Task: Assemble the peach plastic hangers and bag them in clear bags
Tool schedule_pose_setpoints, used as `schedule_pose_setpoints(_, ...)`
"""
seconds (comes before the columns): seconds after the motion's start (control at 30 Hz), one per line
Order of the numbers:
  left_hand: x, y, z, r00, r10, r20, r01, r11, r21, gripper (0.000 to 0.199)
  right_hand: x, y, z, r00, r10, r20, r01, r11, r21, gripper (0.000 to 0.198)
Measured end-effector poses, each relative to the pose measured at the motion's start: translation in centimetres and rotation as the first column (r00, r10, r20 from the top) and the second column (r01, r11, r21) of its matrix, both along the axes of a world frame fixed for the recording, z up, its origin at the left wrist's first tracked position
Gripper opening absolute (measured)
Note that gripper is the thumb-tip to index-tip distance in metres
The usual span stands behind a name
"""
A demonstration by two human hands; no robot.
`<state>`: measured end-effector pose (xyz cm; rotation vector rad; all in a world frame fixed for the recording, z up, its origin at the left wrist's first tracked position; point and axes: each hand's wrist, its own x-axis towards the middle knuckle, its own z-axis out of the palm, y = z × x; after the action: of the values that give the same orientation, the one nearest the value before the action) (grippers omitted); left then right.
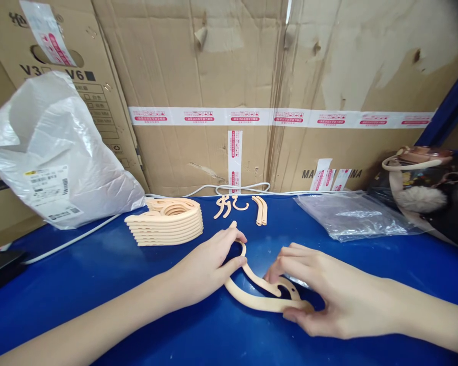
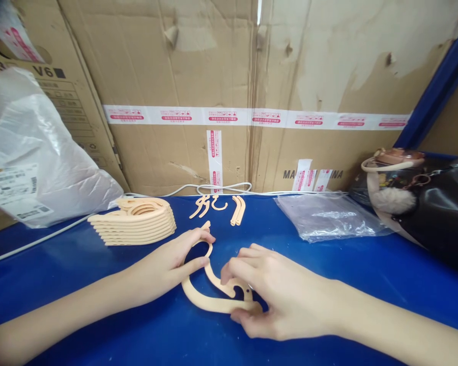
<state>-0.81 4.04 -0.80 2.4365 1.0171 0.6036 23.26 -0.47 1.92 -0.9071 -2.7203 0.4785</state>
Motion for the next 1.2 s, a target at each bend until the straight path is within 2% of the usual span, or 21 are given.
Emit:
schedule_pose_setpoints(0.17, 0.0, -0.4, 0.8, 0.999, 0.014, -0.041, -0.013, 1.000, 0.017, 0.025, 0.1, 0.4, 0.2, 0.993, 0.104, 0.054, -0.107, 0.993, 0.057, 0.042)
schedule_pose_setpoints(0.3, -0.6, 0.0, 1.1, 0.993, -0.042, -0.110, 0.050, 0.996, 0.069, 0.037, 0.7, 1.6, -0.2, 0.992, 0.103, 0.072, -0.110, 0.989, 0.102, 0.037)
schedule_pose_setpoints(0.47, -1.1, 0.6, 1.2, 0.958, -0.162, -0.236, 0.215, 0.952, 0.220, 0.046, 1.6, 3.3, -1.6, 1.000, 0.026, 0.010, -0.028, 0.965, 0.259, 0.033)
schedule_pose_setpoints(0.57, -1.2, 0.5, 1.6, 0.925, -0.177, -0.336, 0.269, 0.930, 0.250, 0.046, 1.6, 3.4, -1.9, 0.996, -0.086, -0.011, 0.084, 0.927, 0.366, 0.025)
schedule_pose_setpoints(0.63, -1.2, 0.3, 2.0, 0.922, -0.182, -0.341, 0.275, 0.929, 0.248, 0.047, 1.3, 2.9, -1.7, 0.988, -0.152, -0.005, 0.143, 0.912, 0.384, 0.021)
schedule_pose_setpoints(0.8, -1.0, -0.8, 3.2, 0.950, -0.176, -0.257, 0.228, 0.955, 0.189, 0.056, 0.3, 1.4, -0.8, 0.991, -0.131, -0.002, 0.128, 0.962, 0.243, 0.016)
schedule_pose_setpoints(0.93, -1.0, -1.2, 3.5, 0.952, -0.215, -0.217, 0.255, 0.951, 0.176, 0.064, 0.1, 1.2, -0.7, 0.995, -0.080, -0.065, 0.086, 0.991, 0.099, 0.020)
schedule_pose_setpoints(1.03, -1.2, -1.3, 3.3, 0.939, -0.240, -0.245, 0.283, 0.946, 0.156, 0.071, 0.2, 1.5, -0.9, 0.989, -0.072, -0.128, 0.071, 0.997, -0.011, 0.026)
schedule_pose_setpoints(1.1, -1.2, -1.3, 3.1, 0.939, -0.235, -0.250, 0.276, 0.951, 0.141, 0.072, 0.4, 1.7, -1.1, 0.978, -0.120, -0.170, 0.116, 0.993, -0.031, 0.025)
schedule_pose_setpoints(1.2, -0.9, -1.2, 3.0, 0.960, -0.195, -0.201, 0.225, 0.964, 0.141, 0.071, 0.6, 2.2, -1.3, 0.937, -0.294, -0.190, 0.283, 0.956, -0.082, 0.022)
